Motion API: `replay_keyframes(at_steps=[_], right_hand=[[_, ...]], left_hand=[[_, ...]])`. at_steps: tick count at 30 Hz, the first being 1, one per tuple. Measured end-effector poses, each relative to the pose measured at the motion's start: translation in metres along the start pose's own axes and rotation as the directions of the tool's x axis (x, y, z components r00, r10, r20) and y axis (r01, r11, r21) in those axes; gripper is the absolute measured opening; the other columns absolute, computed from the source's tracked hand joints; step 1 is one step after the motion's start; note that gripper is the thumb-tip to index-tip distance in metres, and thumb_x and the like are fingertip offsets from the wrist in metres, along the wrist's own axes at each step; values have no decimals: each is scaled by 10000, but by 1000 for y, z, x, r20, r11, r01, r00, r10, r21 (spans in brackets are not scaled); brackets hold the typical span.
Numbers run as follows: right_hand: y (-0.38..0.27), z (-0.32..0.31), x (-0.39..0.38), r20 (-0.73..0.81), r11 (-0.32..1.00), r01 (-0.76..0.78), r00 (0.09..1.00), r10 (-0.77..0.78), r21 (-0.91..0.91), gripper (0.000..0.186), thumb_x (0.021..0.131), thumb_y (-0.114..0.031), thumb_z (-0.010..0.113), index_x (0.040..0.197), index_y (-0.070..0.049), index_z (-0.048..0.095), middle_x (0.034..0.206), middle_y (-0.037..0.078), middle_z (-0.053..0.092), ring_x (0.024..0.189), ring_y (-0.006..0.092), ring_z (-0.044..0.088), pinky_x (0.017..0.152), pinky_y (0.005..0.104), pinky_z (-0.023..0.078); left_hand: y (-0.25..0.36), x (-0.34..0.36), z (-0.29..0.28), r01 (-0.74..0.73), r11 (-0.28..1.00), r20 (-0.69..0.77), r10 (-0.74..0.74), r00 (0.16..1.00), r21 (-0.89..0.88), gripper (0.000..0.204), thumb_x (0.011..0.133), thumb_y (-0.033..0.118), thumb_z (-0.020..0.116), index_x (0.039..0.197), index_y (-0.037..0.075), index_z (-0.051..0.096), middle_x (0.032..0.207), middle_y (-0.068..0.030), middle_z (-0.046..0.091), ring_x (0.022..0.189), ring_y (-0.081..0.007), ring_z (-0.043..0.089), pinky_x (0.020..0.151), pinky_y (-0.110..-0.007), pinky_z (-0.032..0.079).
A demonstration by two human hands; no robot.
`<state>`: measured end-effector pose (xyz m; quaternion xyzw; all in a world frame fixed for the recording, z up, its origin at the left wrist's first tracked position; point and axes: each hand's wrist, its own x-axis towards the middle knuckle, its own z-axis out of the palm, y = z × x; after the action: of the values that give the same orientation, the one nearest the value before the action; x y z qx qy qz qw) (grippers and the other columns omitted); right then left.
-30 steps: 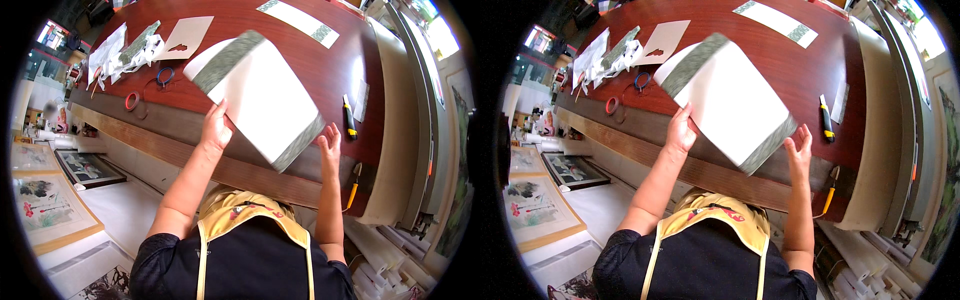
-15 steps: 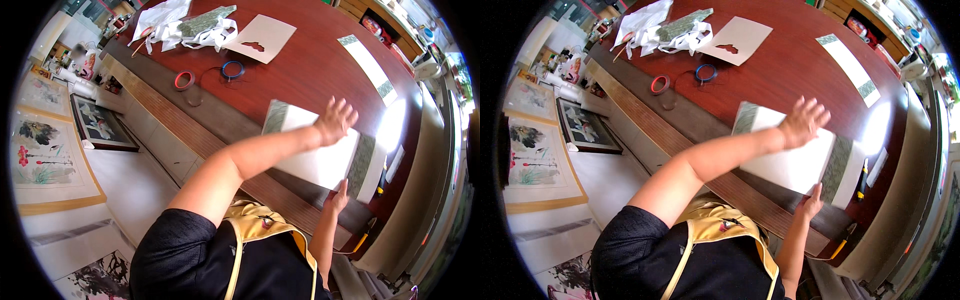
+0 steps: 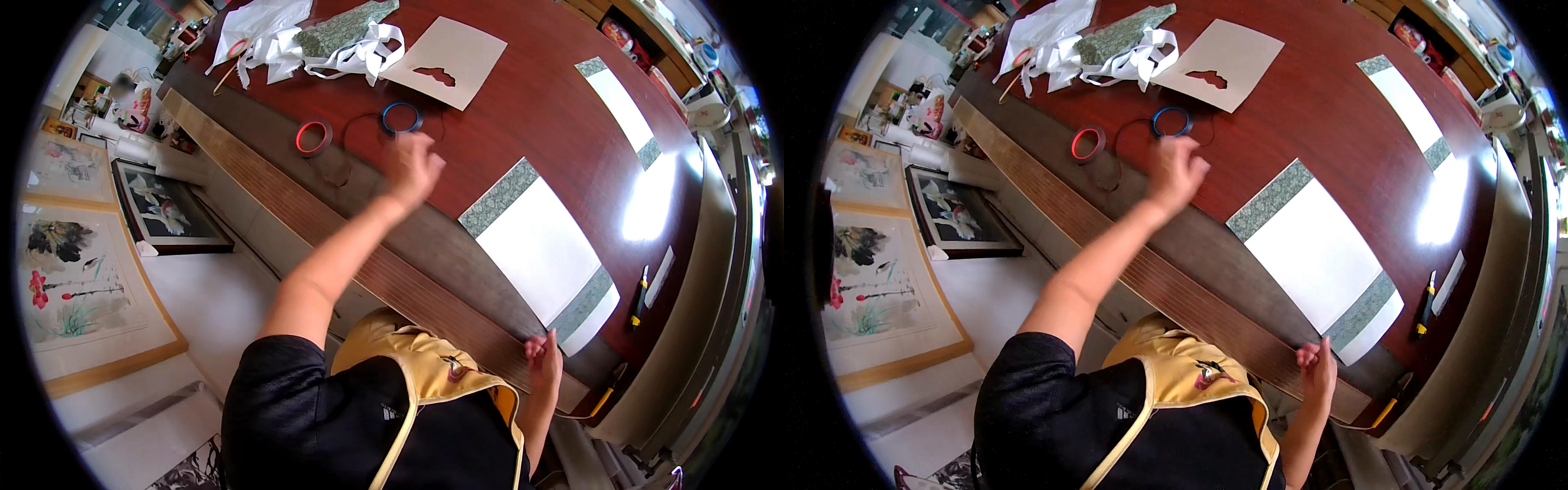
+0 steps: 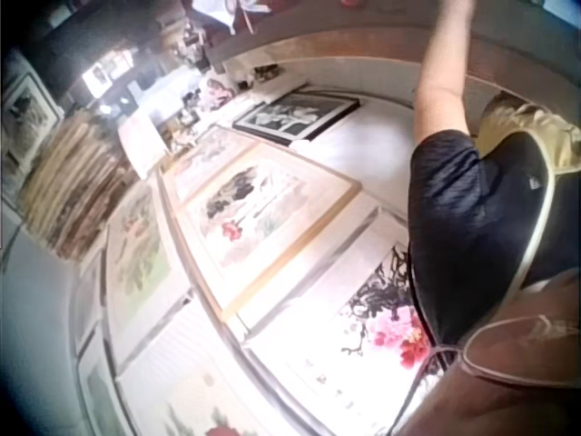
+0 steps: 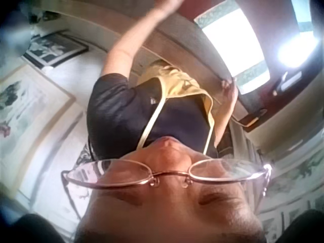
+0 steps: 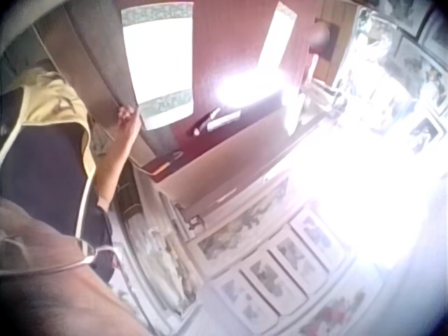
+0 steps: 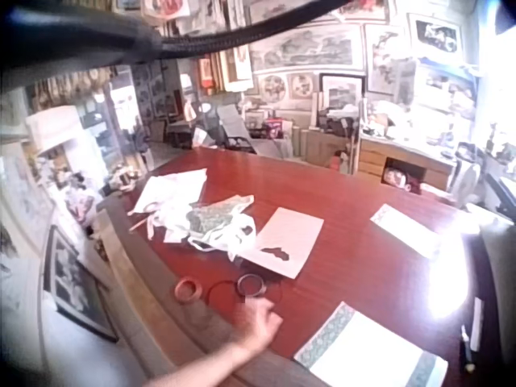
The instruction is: The person aligns a long wooden ruler on a white sheet of paper with patterned borders on a wooden table. They use a utility knife to trim the paper edges along the ruler. The person then uses a small spatula-like tool to press down the patterned borders onto the paper, smoothing them out.
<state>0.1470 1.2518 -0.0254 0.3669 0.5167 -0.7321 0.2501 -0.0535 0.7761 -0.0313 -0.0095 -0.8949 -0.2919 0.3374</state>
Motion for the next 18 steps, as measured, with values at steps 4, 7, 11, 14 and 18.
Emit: replay_keyframes(at_steps=[4,7,11,14,18], right_hand=[[-7,25,-18,8,987,38,999,-37,-154,321,1068,-347,591,984,-49,675,785,36,718,607,84,614,527,225,443],[-17,53,-26,41,983,151,988,-148,-107,270,1065,-317,605,1029,-59,674,820,21,710,661,69,612,558,206,434],[-23,78,-27,21,937,293,955,-294,-192,195,1058,-261,623,1083,-76,678,870,5,701,733,53,605,637,194,442],[-24,90,-18,80,715,523,829,-554,-464,159,1044,-212,639,1092,-69,689,892,-4,700,778,57,602,674,216,438],[-34,142,6,362,55,576,582,-728,-815,431,941,-86,716,1362,-74,621,1417,153,598,1299,353,579,1025,415,520]], left_hand=[[-141,47,-51,213,787,-31,-240,970,579,373,838,224,782,1159,117,625,1218,-142,603,1148,-376,549,975,-515,456],[-173,49,-61,319,683,152,-535,831,657,290,873,283,778,1123,183,668,1226,-91,622,1213,-351,539,980,-536,482],[-158,24,-71,-16,916,116,-33,993,402,165,894,143,715,1001,87,602,1092,-153,637,992,-382,632,831,-483,548],[-65,-7,-79,-297,955,138,295,945,-5,173,876,45,682,983,54,546,1040,-154,629,916,-373,666,719,-435,573],[20,-71,-95,-361,883,323,450,833,-299,243,861,15,687,1000,85,500,1050,-134,668,837,-322,689,698,-400,581]])
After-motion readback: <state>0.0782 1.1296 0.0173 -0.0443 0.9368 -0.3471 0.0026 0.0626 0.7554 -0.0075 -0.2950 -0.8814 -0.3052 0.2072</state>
